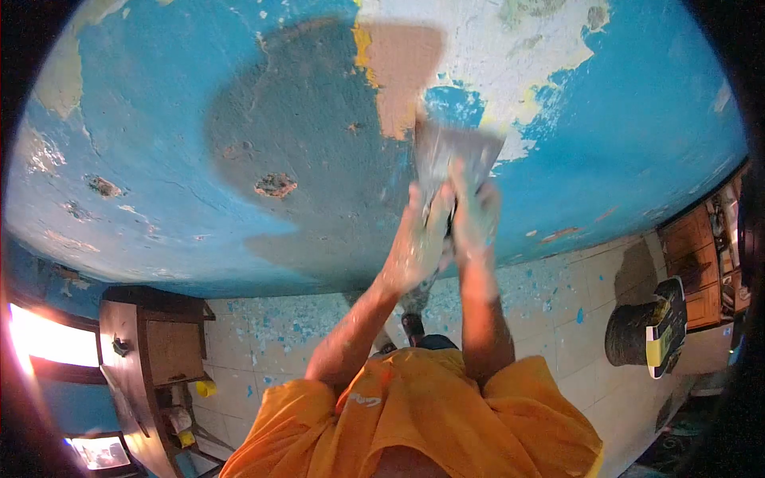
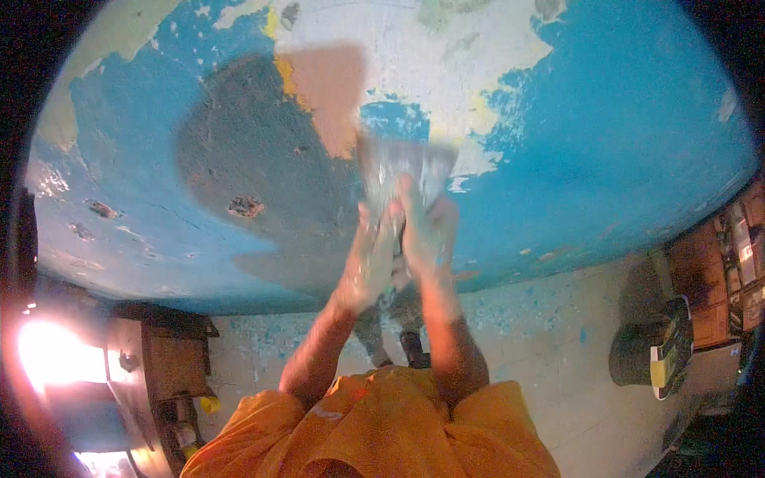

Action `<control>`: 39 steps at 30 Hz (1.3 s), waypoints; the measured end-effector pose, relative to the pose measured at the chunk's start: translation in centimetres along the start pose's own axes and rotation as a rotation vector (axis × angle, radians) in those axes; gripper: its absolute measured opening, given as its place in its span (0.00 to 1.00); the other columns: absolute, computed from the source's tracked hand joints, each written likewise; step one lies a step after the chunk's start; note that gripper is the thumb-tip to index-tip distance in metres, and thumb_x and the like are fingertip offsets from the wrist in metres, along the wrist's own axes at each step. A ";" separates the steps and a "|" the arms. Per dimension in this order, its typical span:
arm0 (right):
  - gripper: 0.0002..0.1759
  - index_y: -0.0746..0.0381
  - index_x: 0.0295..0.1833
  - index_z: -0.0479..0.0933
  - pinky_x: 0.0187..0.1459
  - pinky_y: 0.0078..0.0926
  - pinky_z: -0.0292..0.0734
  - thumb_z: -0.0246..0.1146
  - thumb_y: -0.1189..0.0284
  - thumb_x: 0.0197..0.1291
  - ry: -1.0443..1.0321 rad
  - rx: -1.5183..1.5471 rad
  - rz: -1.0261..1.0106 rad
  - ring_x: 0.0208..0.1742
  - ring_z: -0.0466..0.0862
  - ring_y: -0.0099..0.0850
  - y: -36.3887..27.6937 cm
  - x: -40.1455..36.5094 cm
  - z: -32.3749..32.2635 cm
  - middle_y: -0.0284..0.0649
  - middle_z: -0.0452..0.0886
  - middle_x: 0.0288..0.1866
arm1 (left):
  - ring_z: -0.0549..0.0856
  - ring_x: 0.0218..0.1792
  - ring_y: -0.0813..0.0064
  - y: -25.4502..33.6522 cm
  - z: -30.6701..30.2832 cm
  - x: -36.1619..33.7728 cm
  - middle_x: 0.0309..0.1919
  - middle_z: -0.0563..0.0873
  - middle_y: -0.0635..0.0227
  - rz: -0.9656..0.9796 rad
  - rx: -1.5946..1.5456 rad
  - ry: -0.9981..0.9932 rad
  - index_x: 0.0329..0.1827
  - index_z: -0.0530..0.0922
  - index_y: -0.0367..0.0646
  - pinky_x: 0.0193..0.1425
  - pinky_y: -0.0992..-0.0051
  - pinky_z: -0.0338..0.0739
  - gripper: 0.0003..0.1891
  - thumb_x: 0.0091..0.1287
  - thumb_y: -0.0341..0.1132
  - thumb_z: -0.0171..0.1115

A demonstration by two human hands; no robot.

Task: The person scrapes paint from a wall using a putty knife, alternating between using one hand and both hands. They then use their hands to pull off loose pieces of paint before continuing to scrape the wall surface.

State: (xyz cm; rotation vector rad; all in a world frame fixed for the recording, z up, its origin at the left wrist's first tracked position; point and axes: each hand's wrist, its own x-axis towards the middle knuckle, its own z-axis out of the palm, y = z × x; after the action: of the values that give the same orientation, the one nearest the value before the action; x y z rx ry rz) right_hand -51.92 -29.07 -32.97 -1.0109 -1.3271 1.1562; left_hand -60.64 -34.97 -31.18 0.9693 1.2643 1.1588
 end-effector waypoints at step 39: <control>0.22 0.70 0.42 0.80 0.33 0.24 0.76 0.63 0.57 0.65 -0.223 0.251 0.172 0.31 0.80 0.21 2.4 0.3 -1.8 0.37 0.84 0.31 | 0.77 0.54 0.67 -4.5 3.6 0.7 0.61 0.69 0.56 -0.008 -0.291 0.197 0.72 0.52 0.42 0.46 0.71 0.82 0.35 0.73 0.58 0.46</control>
State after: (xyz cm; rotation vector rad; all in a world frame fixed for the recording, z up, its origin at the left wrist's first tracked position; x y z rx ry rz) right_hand -50.20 -28.20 -35.32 -0.8421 -1.2442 1.5608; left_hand -56.60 -34.87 -35.42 0.6465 1.2096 1.4134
